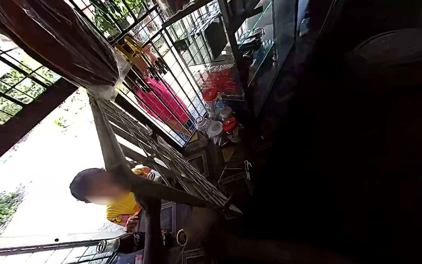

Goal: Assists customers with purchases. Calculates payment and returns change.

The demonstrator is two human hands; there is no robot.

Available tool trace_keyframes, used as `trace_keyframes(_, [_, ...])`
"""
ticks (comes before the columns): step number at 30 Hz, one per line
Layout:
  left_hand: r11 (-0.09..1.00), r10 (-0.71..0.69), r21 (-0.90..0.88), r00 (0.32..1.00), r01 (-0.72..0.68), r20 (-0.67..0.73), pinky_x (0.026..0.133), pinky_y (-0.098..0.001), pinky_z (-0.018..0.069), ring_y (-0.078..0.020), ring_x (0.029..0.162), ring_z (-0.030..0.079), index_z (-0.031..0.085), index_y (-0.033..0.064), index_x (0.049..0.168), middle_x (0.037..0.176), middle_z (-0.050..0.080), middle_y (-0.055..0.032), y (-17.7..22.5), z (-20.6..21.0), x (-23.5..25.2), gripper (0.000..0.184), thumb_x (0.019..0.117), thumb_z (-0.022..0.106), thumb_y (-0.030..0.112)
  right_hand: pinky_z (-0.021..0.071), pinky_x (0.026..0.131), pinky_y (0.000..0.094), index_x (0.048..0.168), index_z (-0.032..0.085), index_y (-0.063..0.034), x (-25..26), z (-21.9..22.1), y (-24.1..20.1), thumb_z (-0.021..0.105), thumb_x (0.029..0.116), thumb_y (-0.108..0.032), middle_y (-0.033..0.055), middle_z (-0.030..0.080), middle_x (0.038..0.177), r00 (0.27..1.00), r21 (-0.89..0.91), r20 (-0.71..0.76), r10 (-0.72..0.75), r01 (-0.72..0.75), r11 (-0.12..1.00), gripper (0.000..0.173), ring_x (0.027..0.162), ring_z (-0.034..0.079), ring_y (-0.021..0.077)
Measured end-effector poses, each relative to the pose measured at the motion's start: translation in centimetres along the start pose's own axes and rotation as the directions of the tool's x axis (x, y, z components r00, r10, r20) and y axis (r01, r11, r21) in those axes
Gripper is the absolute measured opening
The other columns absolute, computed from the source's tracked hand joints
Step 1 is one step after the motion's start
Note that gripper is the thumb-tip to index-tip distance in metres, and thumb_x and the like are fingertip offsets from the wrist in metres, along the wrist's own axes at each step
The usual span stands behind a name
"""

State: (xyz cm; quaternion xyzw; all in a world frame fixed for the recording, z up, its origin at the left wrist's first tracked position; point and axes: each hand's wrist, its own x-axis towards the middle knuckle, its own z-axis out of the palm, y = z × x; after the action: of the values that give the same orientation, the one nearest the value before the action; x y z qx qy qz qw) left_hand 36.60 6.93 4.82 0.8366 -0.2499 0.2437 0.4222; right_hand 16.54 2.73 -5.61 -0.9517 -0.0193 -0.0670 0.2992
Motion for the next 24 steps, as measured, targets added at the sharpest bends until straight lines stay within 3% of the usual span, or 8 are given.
trace_keyframes(2, [0.989, -0.101, -0.118, 0.993, 0.094, -0.058, 0.097, -0.0308, 0.0474, -0.0222, 0.107, 0.061, 0.050, -0.0181, 0.133, 0.124, 0.060, -0.0278, 3.1, -2.1, -0.7, 0.041, 0.1053, 0.035, 0.008, 0.0540, 0.082, 0.0546, 0.125, 0.066, -0.0017, -0.1, -0.2, -0.1, 0.050, 0.1033, -0.006, 0.0239, 0.071, 0.102, 1.000, 0.013, -0.006, -0.001, 0.001, 1.000, 0.028, 0.093, 0.070, 0.0403])
trace_keyframes(4, [0.895, -0.216, -0.421, 0.969, 0.148, -0.119, 0.060, -0.0155, 0.0478, 0.0012, 0.063, 0.053, 0.051, -0.0031, 0.124, 0.083, 0.054, 0.0039, 3.0, -3.0, -2.1, 0.034, 0.1022, 0.034, 0.017, 0.0543, 0.082, 0.0542, 0.126, 0.067, -0.0019, -0.3, -0.4, -0.1, 0.050, 0.1030, -0.006, 0.0239, 0.071, 0.103, 1.000, 0.019, -0.012, -0.006, 0.006, 1.000, 0.028, 0.093, 0.071, 0.0400])
trace_keyframes(6, [0.740, -0.311, -0.635, 0.950, 0.221, -0.032, 0.046, -0.0151, 0.0472, 0.0028, 0.049, 0.051, 0.048, 0.0091, 0.121, 0.067, 0.052, 0.0141, 3.1, -4.3, -5.3, 0.027, 0.1010, 0.031, 0.016, 0.0557, 0.079, 0.0526, 0.123, 0.068, -0.0022, -0.5, -0.2, 0.0, 0.052, 0.1022, -0.006, 0.0226, 0.071, 0.101, 0.998, 0.014, -0.054, -0.018, 0.018, 1.000, 0.027, 0.091, 0.071, 0.0384])
trace_keyframes(14, [0.200, -0.793, -0.745, 0.552, 0.636, 0.258, 0.043, -0.0144, 0.0441, -0.0012, 0.047, 0.053, 0.049, 0.0159, 0.093, 0.068, 0.059, 0.0062, 5.0, -8.0, -15.8, 0.032, 0.1103, 0.023, 0.020, 0.0482, 0.098, 0.0592, 0.135, 0.058, 0.0056, -1.0, -3.3, -0.6, 0.036, 0.1078, -0.005, 0.0313, 0.066, 0.124, 0.987, 0.166, 0.158, -0.007, -0.020, 0.986, 0.036, 0.117, 0.064, 0.0462])
trace_keyframes(16, [0.357, -0.800, -0.617, 0.571, 0.701, 0.186, 0.038, -0.0133, 0.0374, 0.0013, 0.040, 0.044, 0.047, 0.0145, 0.093, 0.059, 0.050, 0.0093, 3.3, -8.7, -17.4, 0.033, 0.1128, 0.022, 0.023, 0.0472, 0.099, 0.0604, 0.135, 0.057, 0.0067, -1.0, -3.5, -0.6, 0.033, 0.1088, -0.006, 0.0323, 0.064, 0.126, 0.982, 0.180, 0.189, -0.014, -0.020, 0.984, 0.038, 0.120, 0.062, 0.0481])
trace_keyframes(20, [0.863, -0.504, -0.022, 0.863, 0.505, 0.010, 0.058, -0.0176, 0.0466, -0.0003, 0.058, 0.050, 0.055, -0.0089, 0.108, 0.075, 0.053, -0.0010, -0.1, -10.0, -21.1, 0.023, 0.1062, 0.042, 0.010, 0.0524, 0.090, 0.0586, 0.129, 0.062, 0.0042, -1.1, -1.4, -0.3, 0.042, 0.1062, -0.006, 0.0281, 0.069, 0.118, 0.995, 0.070, 0.085, -0.046, 0.040, 0.997, 0.032, 0.112, 0.067, 0.0444])
trace_keyframes(22, [0.914, -0.367, 0.202, 0.929, 0.353, 0.039, 0.065, -0.0222, 0.0527, -0.0054, 0.064, 0.059, 0.058, -0.0168, 0.114, 0.080, 0.062, -0.0133, -2.2, -10.3, -23.2, 0.030, 0.1049, 0.047, 0.010, 0.0573, 0.071, 0.0476, 0.115, 0.071, -0.0040, -1.2, 0.8, 0.1, 0.057, 0.0979, -0.007, 0.0179, 0.072, 0.099, 0.989, -0.085, -0.114, -0.092, 0.082, 0.993, 0.022, 0.092, 0.073, 0.0340])
trace_keyframes(24, [0.903, -0.331, 0.292, 0.944, 0.316, 0.000, 0.065, -0.0256, 0.0541, -0.0097, 0.063, 0.062, 0.062, -0.0158, 0.111, 0.077, 0.066, -0.0168, -3.4, -9.8, -24.4, 0.031, 0.1034, 0.047, 0.010, 0.0571, 0.076, 0.0509, 0.120, 0.069, -0.0015, -1.2, 0.1, 0.1, 0.053, 0.1004, -0.007, 0.0212, 0.072, 0.105, 0.996, -0.033, -0.043, -0.074, 0.073, 0.997, 0.026, 0.099, 0.072, 0.0374])
